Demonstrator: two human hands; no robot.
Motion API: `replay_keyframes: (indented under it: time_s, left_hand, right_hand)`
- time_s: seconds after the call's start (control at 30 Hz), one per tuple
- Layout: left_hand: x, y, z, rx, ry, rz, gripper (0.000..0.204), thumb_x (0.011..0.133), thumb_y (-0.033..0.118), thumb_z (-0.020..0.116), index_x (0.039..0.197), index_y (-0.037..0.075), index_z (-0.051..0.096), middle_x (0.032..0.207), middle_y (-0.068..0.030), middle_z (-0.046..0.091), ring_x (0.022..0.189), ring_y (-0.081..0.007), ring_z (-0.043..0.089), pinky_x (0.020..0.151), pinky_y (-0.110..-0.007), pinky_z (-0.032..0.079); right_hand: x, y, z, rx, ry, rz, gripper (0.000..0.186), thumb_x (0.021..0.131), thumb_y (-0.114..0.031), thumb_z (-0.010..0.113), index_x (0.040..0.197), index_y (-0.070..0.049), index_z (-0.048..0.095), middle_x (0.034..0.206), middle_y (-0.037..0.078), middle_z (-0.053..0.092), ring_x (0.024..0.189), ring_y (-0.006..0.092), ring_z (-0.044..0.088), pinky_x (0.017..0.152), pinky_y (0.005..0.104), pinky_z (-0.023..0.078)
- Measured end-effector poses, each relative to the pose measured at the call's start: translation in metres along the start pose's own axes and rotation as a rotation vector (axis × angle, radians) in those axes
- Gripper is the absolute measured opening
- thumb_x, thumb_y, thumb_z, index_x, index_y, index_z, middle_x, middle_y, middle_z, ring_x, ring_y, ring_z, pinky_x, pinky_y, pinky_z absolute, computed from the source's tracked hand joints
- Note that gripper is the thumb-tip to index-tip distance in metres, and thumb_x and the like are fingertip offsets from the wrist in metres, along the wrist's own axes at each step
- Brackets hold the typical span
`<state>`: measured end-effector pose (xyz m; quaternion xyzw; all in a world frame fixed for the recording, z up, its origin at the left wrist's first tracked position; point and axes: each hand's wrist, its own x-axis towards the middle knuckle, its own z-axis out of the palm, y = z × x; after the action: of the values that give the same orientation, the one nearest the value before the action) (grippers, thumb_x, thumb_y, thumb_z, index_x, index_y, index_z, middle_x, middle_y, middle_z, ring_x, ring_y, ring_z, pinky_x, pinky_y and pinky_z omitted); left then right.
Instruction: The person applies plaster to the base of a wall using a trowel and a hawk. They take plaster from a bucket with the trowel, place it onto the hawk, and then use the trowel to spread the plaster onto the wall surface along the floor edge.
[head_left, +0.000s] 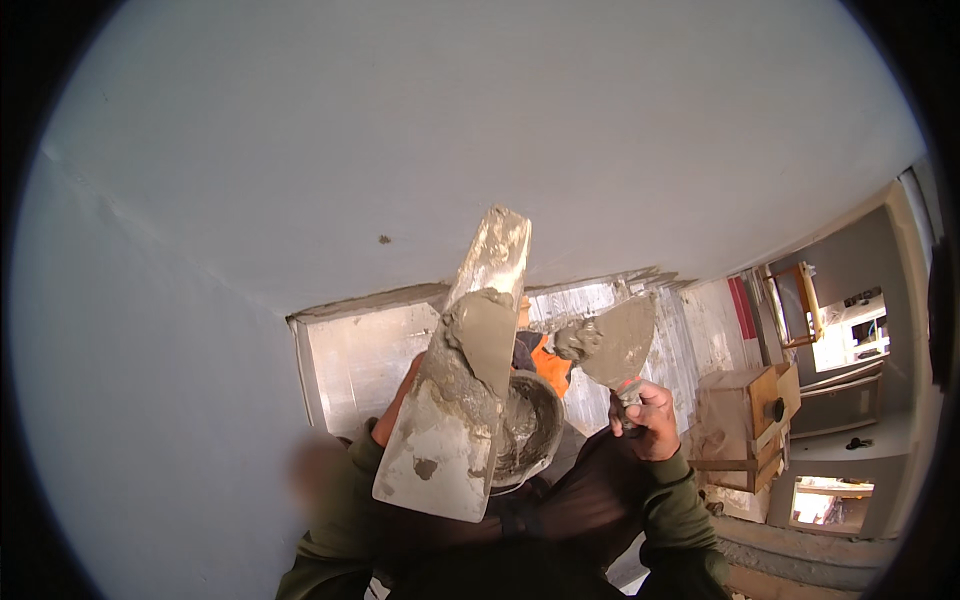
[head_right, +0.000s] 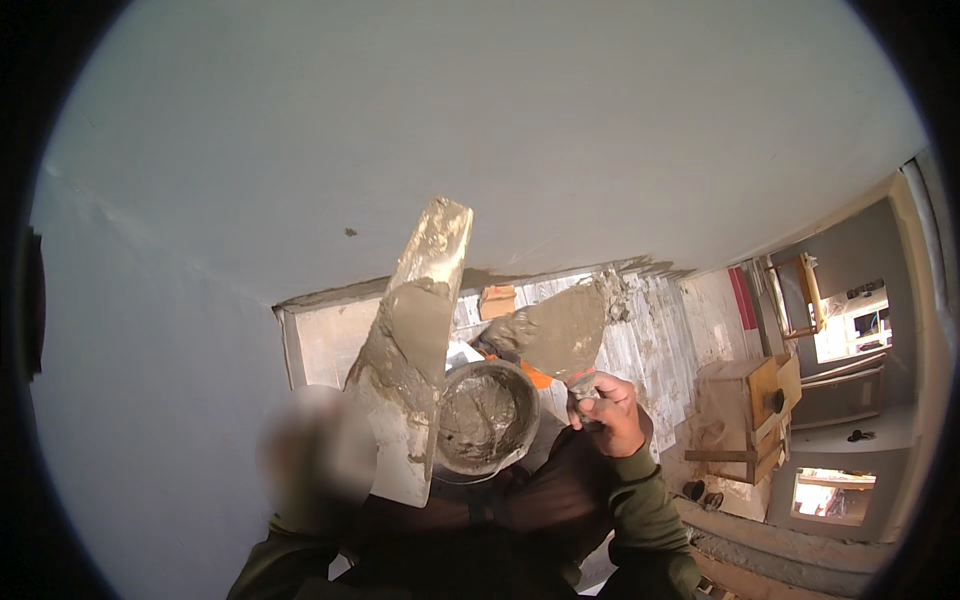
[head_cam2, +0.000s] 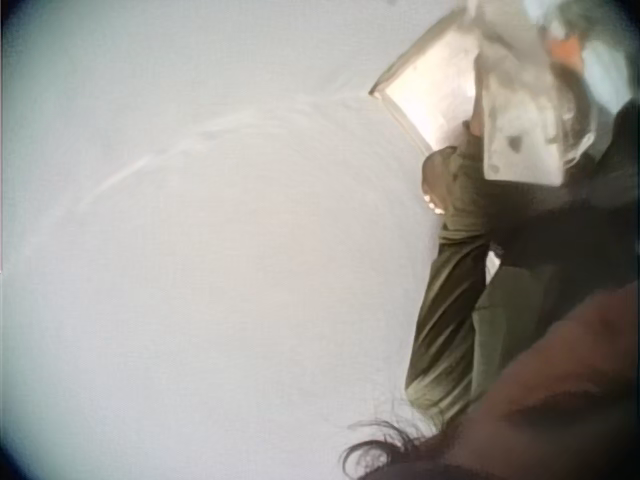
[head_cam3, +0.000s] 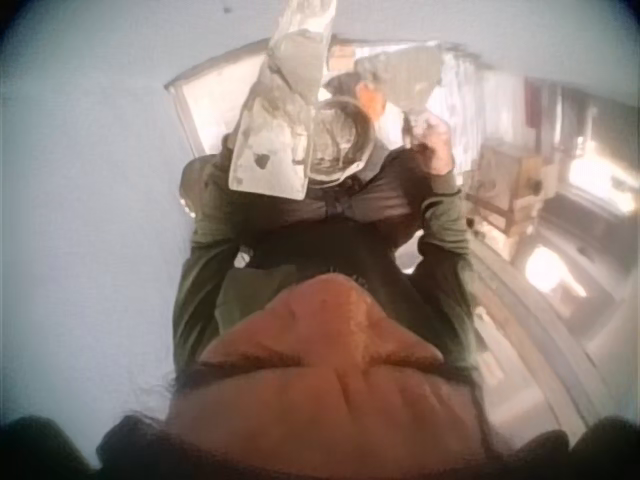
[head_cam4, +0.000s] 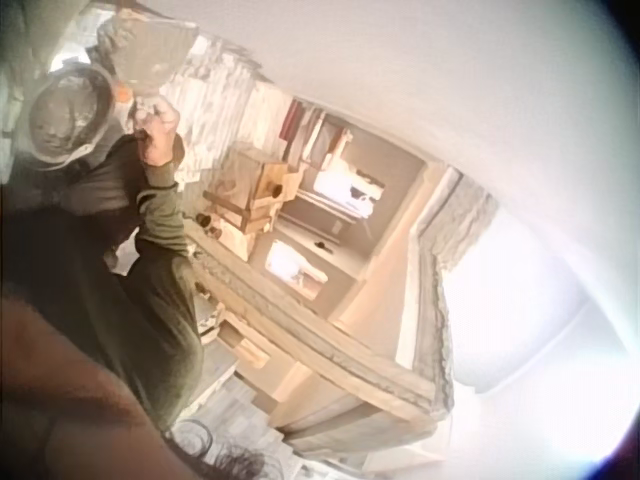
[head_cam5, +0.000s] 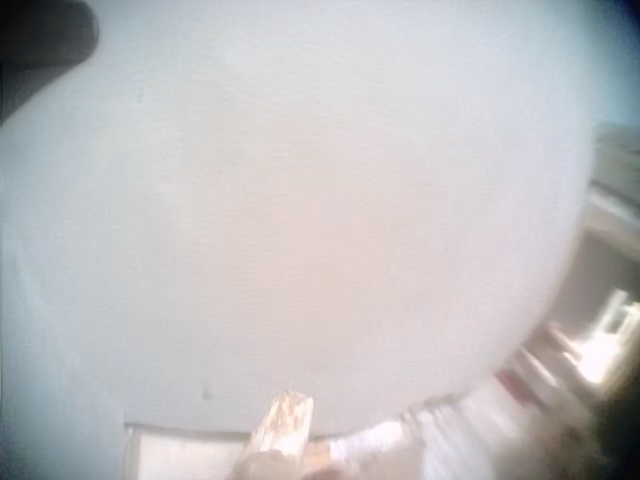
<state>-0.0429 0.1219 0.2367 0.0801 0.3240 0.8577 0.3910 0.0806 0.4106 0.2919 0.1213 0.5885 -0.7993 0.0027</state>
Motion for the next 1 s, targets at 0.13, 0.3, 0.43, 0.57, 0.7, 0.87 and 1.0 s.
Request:
replay_keyframes:
  time_s: [0.13, 0.3, 0.43, 0.57, 0.7, 0.87, 1.0]
  left_hand:
    - [0.002, -0.022, -0.019, -0.125, -0.009, -0.070, 0.046, 0.093, 0.036, 0.042, 0.130, 0.008, 0.038, 0.121, -0.0066, 0.050, 0.106, -0.0189, 0.052, 0.087, -0.036, 0.047]
    - [-0.005, -0.027, -0.022, -0.177, 0.007, -0.120, 0.048, 0.094, 0.038, 0.040, 0.131, 0.008, 0.037, 0.122, -0.0065, 0.049, 0.107, -0.0176, 0.051, 0.088, -0.034, 0.046]
    - [-0.001, -0.033, -0.024, -0.211, 0.010, -0.134, 0.049, 0.095, 0.040, 0.038, 0.131, 0.008, 0.036, 0.122, -0.0064, 0.048, 0.107, -0.0166, 0.050, 0.090, -0.033, 0.045]
    - [-0.002, -0.027, -0.023, -0.239, 0.039, -0.133, 0.050, 0.095, 0.042, 0.036, 0.132, 0.008, 0.035, 0.123, -0.0063, 0.048, 0.108, -0.0156, 0.050, 0.091, -0.032, 0.044]
    - [-0.006, -0.019, -0.024, -0.253, -0.017, -0.102, 0.051, 0.095, 0.043, 0.034, 0.133, 0.009, 0.033, 0.124, -0.0060, 0.047, 0.110, -0.0149, 0.048, 0.093, -0.032, 0.042]
    - [-0.004, -0.021, -0.017, -0.157, 0.063, -0.062, 0.050, 0.096, 0.044, 0.031, 0.134, 0.010, 0.033, 0.125, -0.0056, 0.046, 0.111, -0.0149, 0.048, 0.095, -0.031, 0.041]
    - [-0.010, -0.018, -0.015, -0.195, 0.130, 0.003, 0.051, 0.095, 0.040, 0.034, 0.130, 0.004, 0.038, 0.123, -0.0102, 0.051, 0.109, -0.0201, 0.052, 0.092, -0.034, 0.045]
  right_hand:
    - [0.017, 0.013, 0.018, -0.341, 0.128, -0.260, 0.026, 0.074, -0.015, 0.061, 0.090, 0.005, 0.060, 0.072, 0.008, 0.054, 0.061, 0.0138, 0.050, 0.055, 0.0260, 0.039]
    - [0.031, 0.015, 0.047, -0.856, 0.205, -0.706, 0.029, 0.069, -0.003, 0.064, 0.097, 0.002, 0.062, 0.084, 0.013, 0.057, 0.073, 0.0224, 0.054, 0.064, 0.0290, 0.043]
    - [0.033, 0.024, 0.047, -0.949, 0.165, -0.867, 0.035, 0.066, -0.001, 0.065, 0.101, -0.001, 0.062, 0.087, 0.014, 0.057, 0.075, 0.0250, 0.055, 0.062, 0.0310, 0.045]
    - [0.031, 0.011, 0.040, -1.120, 0.121, -0.887, 0.042, 0.060, 0.000, 0.066, 0.101, -0.004, 0.062, 0.088, 0.012, 0.054, 0.077, 0.0271, 0.053, 0.066, 0.0352, 0.044]
    - [0.028, 0.004, 0.035, -1.222, 0.039, -0.962, 0.043, 0.057, 0.005, 0.063, 0.099, -0.003, 0.062, 0.084, 0.013, 0.051, 0.069, 0.0253, 0.051, 0.059, 0.0329, 0.042]
    - [0.014, 0.014, 0.011, -1.261, 0.169, -0.892, 0.039, 0.062, 0.003, 0.062, 0.100, -0.003, 0.062, 0.083, 0.013, 0.051, 0.072, 0.0267, 0.051, 0.061, 0.0348, 0.042]
    - [0.004, 0.033, 0.007, -1.040, 0.245, -0.717, 0.034, 0.067, 0.003, 0.059, 0.102, 0.000, 0.059, 0.083, 0.014, 0.051, 0.072, 0.0242, 0.051, 0.060, 0.0325, 0.042]
